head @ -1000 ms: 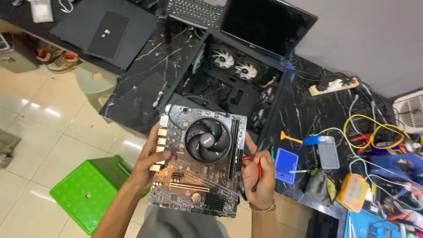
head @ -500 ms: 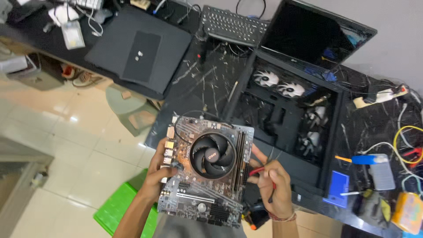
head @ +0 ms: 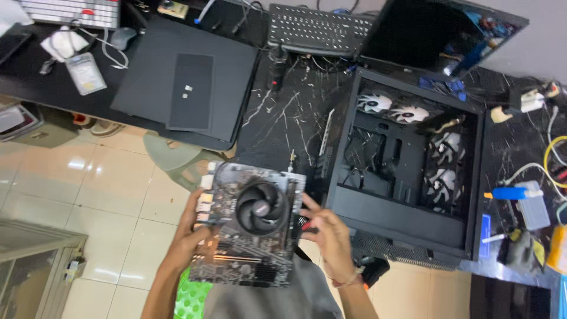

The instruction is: The person removes a motherboard with a fan attached from a computer case and places it on a workbench. They then use pliers to cut a zip tie inside the case and remove the tie. Finally, the person sits on the floor to retrieve a tool kit from a bag.

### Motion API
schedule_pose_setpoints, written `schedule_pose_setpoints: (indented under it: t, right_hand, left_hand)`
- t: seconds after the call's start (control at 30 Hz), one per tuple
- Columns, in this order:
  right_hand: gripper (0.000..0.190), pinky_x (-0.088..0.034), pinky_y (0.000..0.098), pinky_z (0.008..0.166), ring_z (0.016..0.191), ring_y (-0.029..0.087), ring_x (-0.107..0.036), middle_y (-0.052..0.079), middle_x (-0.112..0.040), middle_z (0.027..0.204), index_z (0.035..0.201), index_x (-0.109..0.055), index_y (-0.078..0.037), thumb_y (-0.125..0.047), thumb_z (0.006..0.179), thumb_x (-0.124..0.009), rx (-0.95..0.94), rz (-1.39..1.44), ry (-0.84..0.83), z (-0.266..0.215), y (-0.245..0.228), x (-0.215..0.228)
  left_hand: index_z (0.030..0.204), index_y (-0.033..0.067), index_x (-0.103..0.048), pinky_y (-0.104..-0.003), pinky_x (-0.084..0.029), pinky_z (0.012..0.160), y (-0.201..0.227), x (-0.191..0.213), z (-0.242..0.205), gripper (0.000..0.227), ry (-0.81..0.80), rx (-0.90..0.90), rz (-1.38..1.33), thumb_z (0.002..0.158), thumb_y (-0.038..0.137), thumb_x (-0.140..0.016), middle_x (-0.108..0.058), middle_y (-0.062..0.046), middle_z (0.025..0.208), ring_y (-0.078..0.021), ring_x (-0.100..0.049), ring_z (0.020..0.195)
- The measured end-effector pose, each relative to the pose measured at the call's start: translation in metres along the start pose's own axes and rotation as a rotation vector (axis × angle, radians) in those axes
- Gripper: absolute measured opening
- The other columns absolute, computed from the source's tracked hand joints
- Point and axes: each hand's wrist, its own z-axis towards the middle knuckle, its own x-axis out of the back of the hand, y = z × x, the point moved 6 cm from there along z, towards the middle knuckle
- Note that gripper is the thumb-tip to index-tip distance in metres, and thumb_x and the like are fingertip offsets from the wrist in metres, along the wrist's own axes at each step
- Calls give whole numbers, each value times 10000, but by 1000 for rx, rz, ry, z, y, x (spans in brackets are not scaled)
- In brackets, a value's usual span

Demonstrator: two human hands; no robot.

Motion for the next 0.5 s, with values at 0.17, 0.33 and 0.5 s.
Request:
schedule_pose_setpoints:
  t: [0.17,0.33,0.5]
  right_hand:
    - [222,-731,347,744,1307,235,-753,129,-663,1656,862,-650,-97,-172,1065,-605,-104,-198,41,2,29,-22]
    - [206,-745,315,756,1329,229,-751,94,-663,1659,920,-693,-89,-220,1069,-639,-122,-261,13,4,28,-29]
    - [215,-745,386,829,1345,250,-708,239,-610,1665,891,-628,-63,-124,1085,-560,-46,-106,-12,4,-7,-22]
  left_hand:
    - [1684,216,-423,-349,-397,620,-16,25,-8,989,54,110,36,776,-114,-635,-598,-119,984,-200,-509,717]
    - [1671,184,-463,-348,-414,860,-20,33,-9,960,138,158,87,769,-100,-630,-627,-103,1285,-228,-547,1006]
    - [1649,148,-496,-364,-412,785,6,14,10,982,75,66,43,684,-12,-584,-596,-91,1148,-212,-490,915]
